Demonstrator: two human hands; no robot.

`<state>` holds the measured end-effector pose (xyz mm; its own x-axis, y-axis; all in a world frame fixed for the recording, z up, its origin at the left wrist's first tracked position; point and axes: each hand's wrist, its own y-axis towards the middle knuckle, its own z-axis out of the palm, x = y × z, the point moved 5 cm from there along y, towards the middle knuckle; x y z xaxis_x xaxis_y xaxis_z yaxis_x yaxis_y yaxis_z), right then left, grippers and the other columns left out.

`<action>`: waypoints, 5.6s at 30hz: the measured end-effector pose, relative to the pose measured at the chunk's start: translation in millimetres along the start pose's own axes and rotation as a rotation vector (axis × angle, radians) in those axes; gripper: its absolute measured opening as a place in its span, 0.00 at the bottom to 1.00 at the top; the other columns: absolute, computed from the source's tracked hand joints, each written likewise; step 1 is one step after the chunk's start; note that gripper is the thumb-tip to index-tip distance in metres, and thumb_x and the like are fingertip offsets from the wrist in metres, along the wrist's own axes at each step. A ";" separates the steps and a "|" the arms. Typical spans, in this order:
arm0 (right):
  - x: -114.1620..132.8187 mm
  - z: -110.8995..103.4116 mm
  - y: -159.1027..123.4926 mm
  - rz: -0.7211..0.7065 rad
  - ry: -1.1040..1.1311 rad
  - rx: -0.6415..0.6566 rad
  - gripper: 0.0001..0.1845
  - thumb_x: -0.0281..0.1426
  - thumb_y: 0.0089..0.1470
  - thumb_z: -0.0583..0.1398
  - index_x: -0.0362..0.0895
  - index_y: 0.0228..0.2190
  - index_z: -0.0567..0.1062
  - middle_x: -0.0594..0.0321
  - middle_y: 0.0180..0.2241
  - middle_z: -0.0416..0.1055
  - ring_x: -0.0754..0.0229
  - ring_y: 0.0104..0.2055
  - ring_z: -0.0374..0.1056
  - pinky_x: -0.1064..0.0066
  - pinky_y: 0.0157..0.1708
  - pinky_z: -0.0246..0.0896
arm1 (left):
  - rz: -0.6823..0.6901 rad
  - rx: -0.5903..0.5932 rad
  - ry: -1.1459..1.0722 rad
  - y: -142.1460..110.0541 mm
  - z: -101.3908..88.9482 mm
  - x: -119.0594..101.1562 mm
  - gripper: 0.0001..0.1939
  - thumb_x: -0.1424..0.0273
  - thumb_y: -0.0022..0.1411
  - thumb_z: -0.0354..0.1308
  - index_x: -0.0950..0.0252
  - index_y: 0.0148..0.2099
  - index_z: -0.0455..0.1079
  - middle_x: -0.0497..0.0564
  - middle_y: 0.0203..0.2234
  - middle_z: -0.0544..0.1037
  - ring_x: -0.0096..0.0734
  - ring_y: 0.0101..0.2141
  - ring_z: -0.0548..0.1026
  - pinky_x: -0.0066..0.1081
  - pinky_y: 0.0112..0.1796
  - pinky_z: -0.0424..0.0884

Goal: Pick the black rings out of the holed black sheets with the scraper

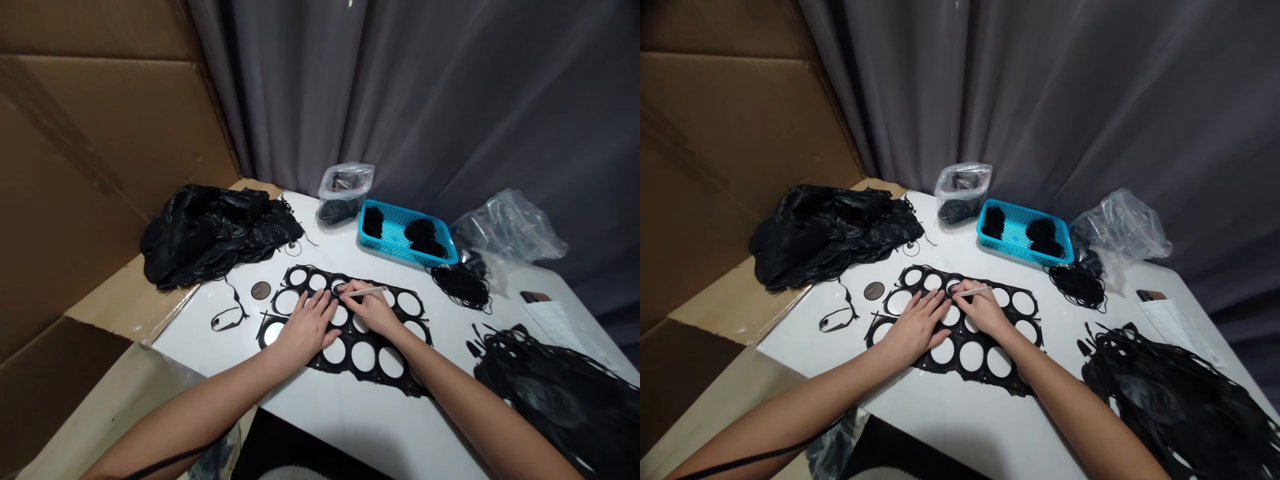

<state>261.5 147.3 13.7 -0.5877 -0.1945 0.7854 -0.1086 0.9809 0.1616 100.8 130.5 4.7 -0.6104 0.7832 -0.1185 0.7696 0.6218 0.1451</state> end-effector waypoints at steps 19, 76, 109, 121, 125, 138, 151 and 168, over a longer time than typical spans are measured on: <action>4.1 -19.0 13.7 -0.167 -0.520 -0.152 0.07 0.25 0.58 0.53 0.46 0.30 0.70 0.57 0.30 0.73 0.50 0.36 0.67 0.59 0.43 0.54 | -0.013 -0.009 0.002 0.1 6.3 1.3 0.28 0.55 0.70 0.51 0.65 0.65 0.61 0.60 0.64 0.64 0.48 0.65 0.60 0.50 0.62 0.55; 33.9 20.8 -57.8 -0.019 0.024 0.033 0.09 0.31 0.61 0.56 0.48 0.28 0.68 0.60 0.35 0.74 0.54 0.40 0.68 0.60 0.43 0.61 | 0.098 -0.070 -0.113 -53.2 -12.7 -12.0 0.23 0.65 0.71 0.52 0.63 0.65 0.63 0.56 0.65 0.64 0.47 0.65 0.59 0.51 0.63 0.56; 58.1 28.0 -102.6 0.139 0.091 0.119 0.10 0.33 0.60 0.58 0.48 0.25 0.68 0.62 0.32 0.72 0.54 0.40 0.68 0.63 0.41 0.61 | 0.090 -0.115 -0.102 -104.9 -20.3 -52.7 0.20 0.68 0.70 0.51 0.68 0.61 0.65 0.64 0.61 0.67 0.49 0.63 0.63 0.48 0.59 0.66; 61.8 33.4 -111.6 -0.054 -0.063 0.099 0.09 0.32 0.62 0.56 0.48 0.28 0.68 0.58 0.36 0.74 0.50 0.41 0.67 0.57 0.43 0.59 | 0.102 -0.113 -0.119 -105.2 -20.6 -50.7 0.20 0.70 0.69 0.52 0.67 0.61 0.65 0.63 0.61 0.67 0.48 0.63 0.63 0.48 0.60 0.65; 55.9 29.0 -109.4 0.084 0.071 0.082 0.07 0.32 0.60 0.59 0.49 0.28 0.69 0.60 0.39 0.74 0.52 0.45 0.69 0.60 0.44 0.61 | 0.095 -0.105 -0.122 -105.1 -21.7 -50.5 0.21 0.70 0.69 0.52 0.66 0.62 0.64 0.63 0.61 0.67 0.47 0.63 0.63 0.47 0.60 0.65; 58.5 31.2 -108.6 0.031 0.023 0.112 0.08 0.30 0.60 0.59 0.48 0.28 0.68 0.60 0.41 0.75 0.51 0.48 0.67 0.58 0.47 0.60 | 0.107 -0.098 -0.092 -105.0 -20.6 -51.8 0.21 0.71 0.68 0.52 0.68 0.62 0.64 0.65 0.62 0.66 0.50 0.63 0.63 0.48 0.59 0.66; 68.7 32.6 -104.7 -0.284 -0.501 -0.004 0.07 0.23 0.60 0.54 0.43 0.37 0.71 0.53 0.41 0.76 0.50 0.42 0.66 0.59 0.41 0.53 | 0.111 -0.146 -0.070 -106.3 -18.9 -51.6 0.19 0.71 0.69 0.52 0.68 0.61 0.65 0.63 0.61 0.68 0.48 0.62 0.65 0.47 0.59 0.66; -13.5 -47.4 -59.3 0.483 0.553 -0.252 0.18 0.39 0.43 0.70 0.46 0.21 0.67 0.61 0.27 0.75 0.63 0.24 0.64 0.72 0.20 0.54 | 0.147 -0.120 -0.210 -113.8 -29.6 -45.7 0.20 0.73 0.68 0.52 0.66 0.61 0.64 0.57 0.59 0.70 0.46 0.63 0.61 0.48 0.60 0.65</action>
<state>313.9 91.3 21.9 -0.0309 0.2128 0.9766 0.2825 0.9391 -0.1957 35.5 24.0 22.6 -0.4318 0.8551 -0.2870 0.8116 0.5072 0.2899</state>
